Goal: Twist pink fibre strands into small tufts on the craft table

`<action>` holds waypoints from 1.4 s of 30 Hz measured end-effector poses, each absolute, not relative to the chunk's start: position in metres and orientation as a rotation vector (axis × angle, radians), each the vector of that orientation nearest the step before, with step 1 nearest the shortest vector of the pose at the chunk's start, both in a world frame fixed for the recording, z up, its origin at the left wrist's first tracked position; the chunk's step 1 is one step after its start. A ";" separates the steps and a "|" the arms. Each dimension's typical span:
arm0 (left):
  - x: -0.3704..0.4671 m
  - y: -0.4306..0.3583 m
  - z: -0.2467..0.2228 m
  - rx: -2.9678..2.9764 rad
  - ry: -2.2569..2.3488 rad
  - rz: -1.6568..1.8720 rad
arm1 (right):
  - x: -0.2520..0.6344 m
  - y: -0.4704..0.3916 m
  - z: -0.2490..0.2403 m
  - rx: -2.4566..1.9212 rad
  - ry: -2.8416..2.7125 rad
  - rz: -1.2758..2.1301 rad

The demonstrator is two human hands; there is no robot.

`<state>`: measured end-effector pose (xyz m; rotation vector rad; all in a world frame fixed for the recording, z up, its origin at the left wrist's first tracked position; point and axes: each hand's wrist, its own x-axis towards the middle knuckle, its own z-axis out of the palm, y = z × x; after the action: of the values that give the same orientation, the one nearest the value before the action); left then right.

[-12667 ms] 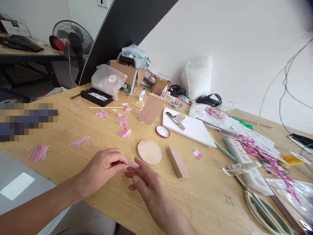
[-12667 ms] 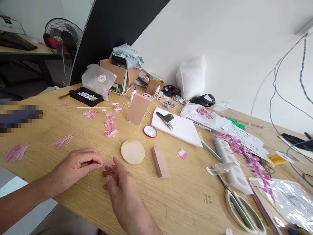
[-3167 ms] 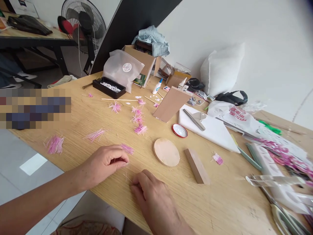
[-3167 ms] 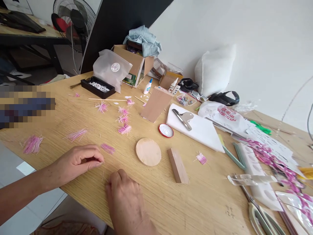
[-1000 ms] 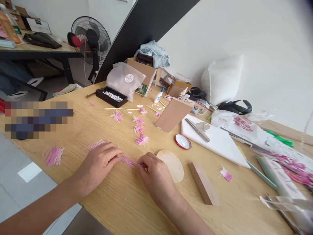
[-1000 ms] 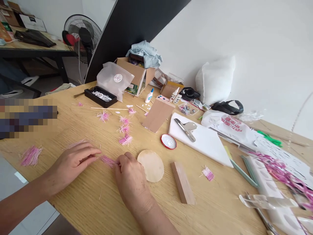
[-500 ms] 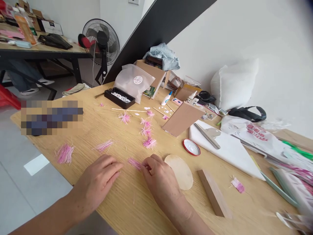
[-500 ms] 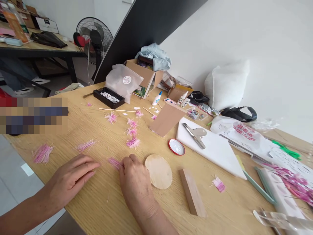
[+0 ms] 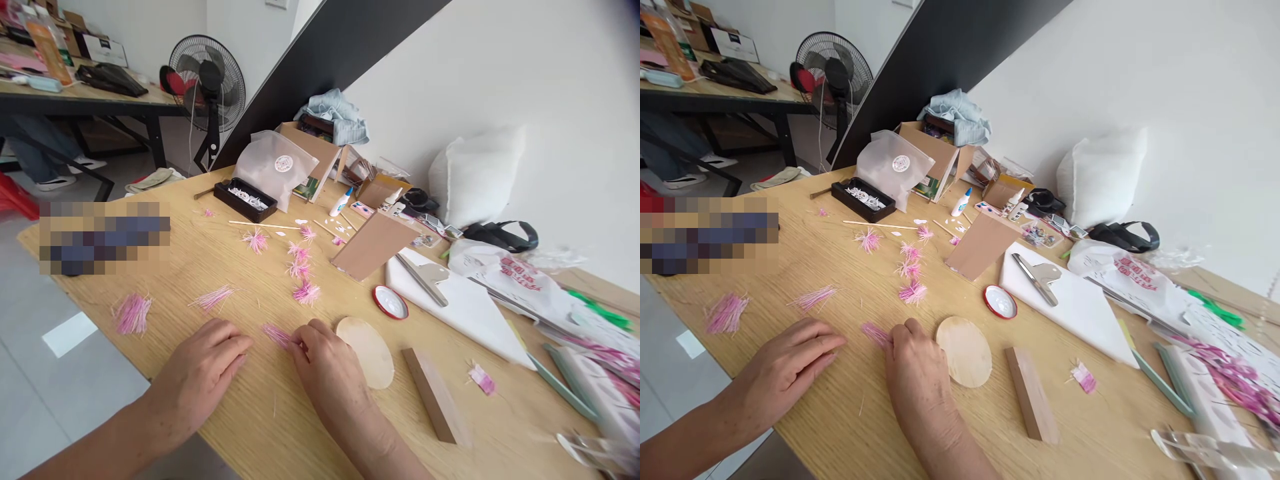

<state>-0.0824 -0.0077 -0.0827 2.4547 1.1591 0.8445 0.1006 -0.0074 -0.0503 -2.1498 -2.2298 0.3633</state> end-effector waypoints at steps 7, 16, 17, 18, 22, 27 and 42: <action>-0.082 -0.006 -0.084 2.452 1.161 0.843 | 0.100 -0.010 -0.048 -2.119 -2.264 0.325; -0.081 -0.005 -0.076 2.527 1.132 0.852 | 0.104 -0.018 -0.046 -2.070 -2.252 0.323; -0.081 -0.004 -0.075 2.550 1.117 0.856 | 0.105 -0.019 -0.045 -2.063 -2.237 0.330; -0.081 -0.004 -0.074 2.570 1.099 0.858 | 0.107 -0.020 -0.043 -2.058 -2.212 0.340; -0.079 -0.003 -0.074 2.535 1.045 0.821 | 0.115 -0.025 -0.041 -2.026 -1.989 0.477; -0.078 -0.004 -0.072 2.105 1.159 0.770 | 0.126 -0.040 -0.044 -1.839 -1.379 1.190; -0.069 0.004 -0.074 1.603 1.058 0.719 | 0.107 -0.064 -0.077 -1.438 -0.941 1.500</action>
<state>-0.0693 0.0042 -0.0740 1.6030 1.0583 0.7192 0.1067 -0.0636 -0.0774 -1.4377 -0.9414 1.4995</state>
